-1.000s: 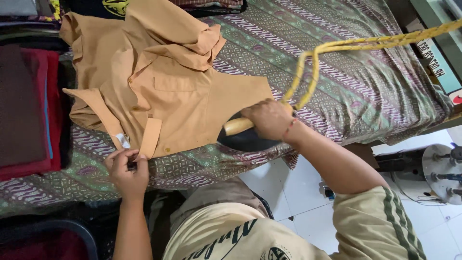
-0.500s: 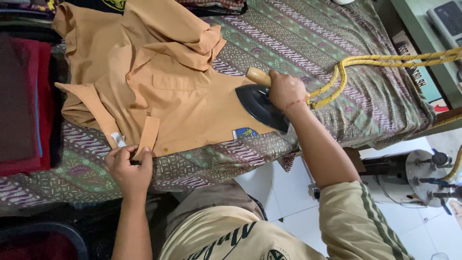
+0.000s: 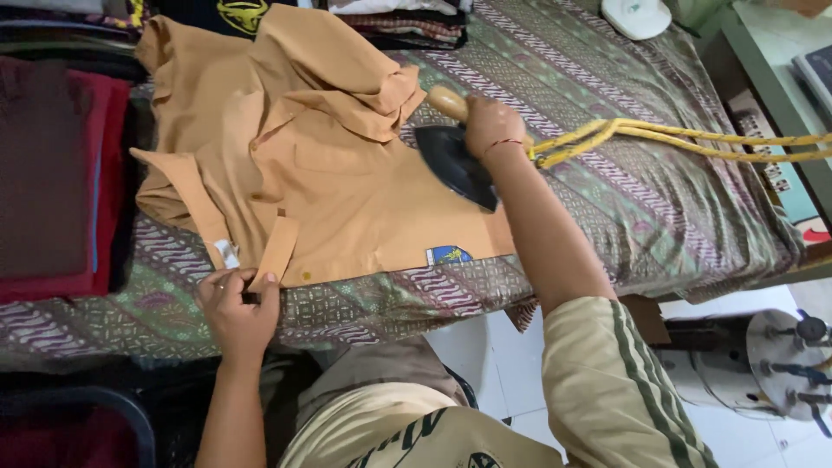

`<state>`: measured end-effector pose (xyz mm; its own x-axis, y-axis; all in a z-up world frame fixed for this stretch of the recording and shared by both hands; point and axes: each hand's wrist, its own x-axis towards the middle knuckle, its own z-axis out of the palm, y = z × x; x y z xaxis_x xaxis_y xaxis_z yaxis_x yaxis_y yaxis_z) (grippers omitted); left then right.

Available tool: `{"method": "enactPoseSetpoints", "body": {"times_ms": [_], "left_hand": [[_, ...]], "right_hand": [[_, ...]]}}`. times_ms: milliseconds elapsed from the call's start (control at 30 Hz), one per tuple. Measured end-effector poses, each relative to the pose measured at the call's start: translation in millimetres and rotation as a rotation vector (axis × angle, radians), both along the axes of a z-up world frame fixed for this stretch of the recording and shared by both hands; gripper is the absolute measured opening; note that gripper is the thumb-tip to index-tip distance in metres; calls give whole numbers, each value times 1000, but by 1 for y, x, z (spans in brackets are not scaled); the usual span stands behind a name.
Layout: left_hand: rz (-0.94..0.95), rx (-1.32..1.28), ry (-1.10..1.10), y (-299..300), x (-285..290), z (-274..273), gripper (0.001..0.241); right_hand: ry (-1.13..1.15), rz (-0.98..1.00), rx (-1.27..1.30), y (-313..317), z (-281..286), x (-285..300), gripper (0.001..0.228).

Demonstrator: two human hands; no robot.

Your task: The person irons a light brown shirt on a patterned tablecloth. They repeatedly smooth the fabric with their hands, pick up a black iron with a wooden handle, and press different sections of the shirt, including the sleeves and body. The person adjusts the shirt's position multiple times to reach different areas.

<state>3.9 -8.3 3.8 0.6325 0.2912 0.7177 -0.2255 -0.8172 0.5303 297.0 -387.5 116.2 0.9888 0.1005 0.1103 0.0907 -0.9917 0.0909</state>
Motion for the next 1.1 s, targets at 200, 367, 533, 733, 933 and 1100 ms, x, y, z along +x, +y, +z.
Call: {"method": "enactPoseSetpoints", "body": {"times_ms": [200, 367, 533, 733, 933, 1100], "left_hand": [[-2, 14, -2, -2, 1, 3, 18], [-9, 14, -12, -2, 2, 0, 18], [53, 24, -120, -16, 5, 18, 27], [-196, -14, -117, -58, -15, 53, 12], [-93, 261, 332, -71, -10, 25, 31], [-30, 336, 504, -72, 3, 15, 31]], "right_hand": [[21, -154, -73, -77, -12, 18, 30], [44, -307, -115, -161, -35, 33, 30], [-269, -266, -65, -131, 11, -41, 39], [-158, 16, 148, -97, -76, -80, 34], [158, 87, 217, -24, -79, -75, 42], [233, 129, 237, 10, -88, -37, 43]]}}
